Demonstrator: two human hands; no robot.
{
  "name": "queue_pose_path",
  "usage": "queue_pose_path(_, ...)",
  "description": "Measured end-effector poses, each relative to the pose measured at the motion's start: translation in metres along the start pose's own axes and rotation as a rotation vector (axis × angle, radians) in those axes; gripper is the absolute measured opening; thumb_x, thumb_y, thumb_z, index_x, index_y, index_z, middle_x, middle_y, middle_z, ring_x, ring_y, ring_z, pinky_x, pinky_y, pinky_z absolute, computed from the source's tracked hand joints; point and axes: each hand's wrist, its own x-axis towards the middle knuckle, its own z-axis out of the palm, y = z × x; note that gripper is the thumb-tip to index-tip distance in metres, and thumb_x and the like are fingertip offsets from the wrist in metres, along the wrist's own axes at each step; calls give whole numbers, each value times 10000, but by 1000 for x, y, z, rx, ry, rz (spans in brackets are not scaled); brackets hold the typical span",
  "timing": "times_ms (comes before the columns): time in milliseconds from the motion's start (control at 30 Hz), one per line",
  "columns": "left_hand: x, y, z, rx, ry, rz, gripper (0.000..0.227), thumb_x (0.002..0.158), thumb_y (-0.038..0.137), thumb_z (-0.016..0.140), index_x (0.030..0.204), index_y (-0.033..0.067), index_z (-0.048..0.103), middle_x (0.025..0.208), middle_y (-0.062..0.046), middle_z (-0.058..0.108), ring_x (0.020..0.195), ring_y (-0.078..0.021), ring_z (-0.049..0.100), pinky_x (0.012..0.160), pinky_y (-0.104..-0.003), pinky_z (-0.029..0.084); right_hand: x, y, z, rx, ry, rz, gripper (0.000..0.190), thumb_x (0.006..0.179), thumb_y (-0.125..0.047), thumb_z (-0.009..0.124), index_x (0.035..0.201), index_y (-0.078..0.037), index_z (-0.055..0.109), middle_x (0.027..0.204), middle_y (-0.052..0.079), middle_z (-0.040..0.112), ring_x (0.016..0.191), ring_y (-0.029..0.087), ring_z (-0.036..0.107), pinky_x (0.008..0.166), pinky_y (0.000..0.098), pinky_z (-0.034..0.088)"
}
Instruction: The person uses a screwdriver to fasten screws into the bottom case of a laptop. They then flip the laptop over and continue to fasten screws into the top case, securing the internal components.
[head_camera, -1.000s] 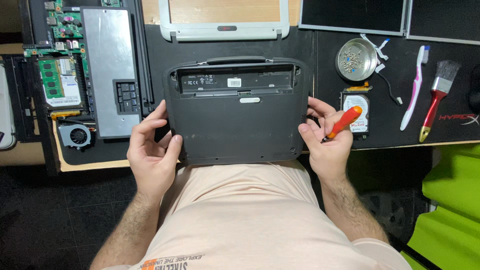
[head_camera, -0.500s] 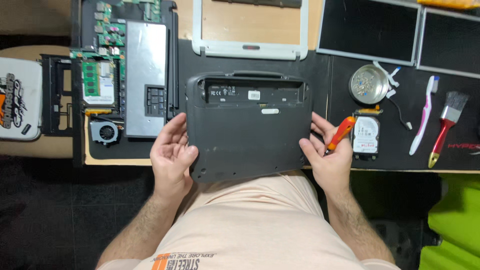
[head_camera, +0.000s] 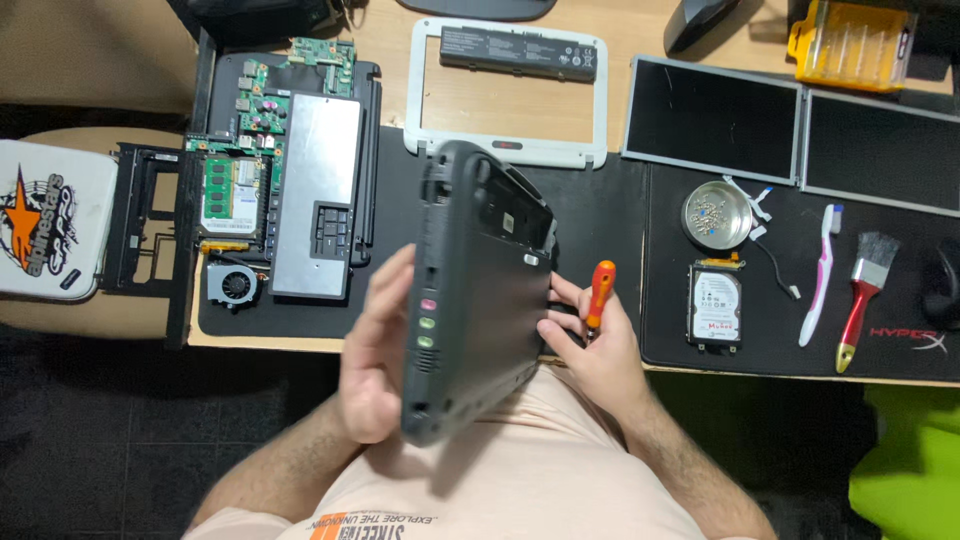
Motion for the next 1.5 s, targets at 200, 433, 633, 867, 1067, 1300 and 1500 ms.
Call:
queue_pose_path(200,23,-8,21,124,-270,83,1030,1089,621,874,1887,121,459,2013,-238,276,1855,-451,289,1518,-643,297,4,-28,-3,-1,-43,60,471,1003,60,902,1102,-56,456,1625,325,798,1395,355,850,1062,382,760)
queue_pose_path(433,35,-44,39,254,-394,50,853,1070,559,881,1759,110,656,1921,-268,460,1760,-531,465,1462,-718,361,4,-122,14,259,202,464,302,1142,-100,606,1437,-67,554,1382,285,811,1218,390,865,885,517,774)
queue_pose_path(633,23,-55,39,491,-543,-157,1042,1018,646,908,1883,235,499,1988,-206,338,1799,-566,364,1430,-795,299,6,-91,-20,381,202,222,227,1138,-150,629,1348,-114,551,1368,222,771,1212,323,833,905,471,775)
queue_pose_path(867,15,-47,32,741,-605,-153,1098,988,761,871,1893,277,483,2014,-175,289,1823,-587,216,1407,-893,124,17,-35,-82,514,164,-55,161,1134,-207,658,1245,-167,549,1351,148,725,1204,245,796,928,418,778)
queue_pose_path(1067,4,-38,6,703,-566,-180,998,956,551,985,1821,253,588,1996,-214,303,1822,-598,247,1428,-843,185,13,-1,-109,628,134,-279,145,1130,-255,684,1156,-213,548,1337,84,688,1198,177,767,947,372,782)
queue_pose_path(1300,-16,-8,-27,710,-472,-174,738,922,158,1017,1619,191,776,1925,-286,432,1747,-571,468,1426,-789,290,-4,11,-96,470,194,-253,310,1122,-38,702,1121,-225,455,1814,357,602,1579,494,732,1124,569,755)
queue_pose_path(1500,-17,11,-57,823,-524,-105,715,876,113,994,1565,182,817,1864,-322,515,1633,-550,612,1375,-722,472,0,11,-81,100,183,-218,409,1123,113,641,1161,-159,338,1823,454,517,1630,599,615,1230,625,653)
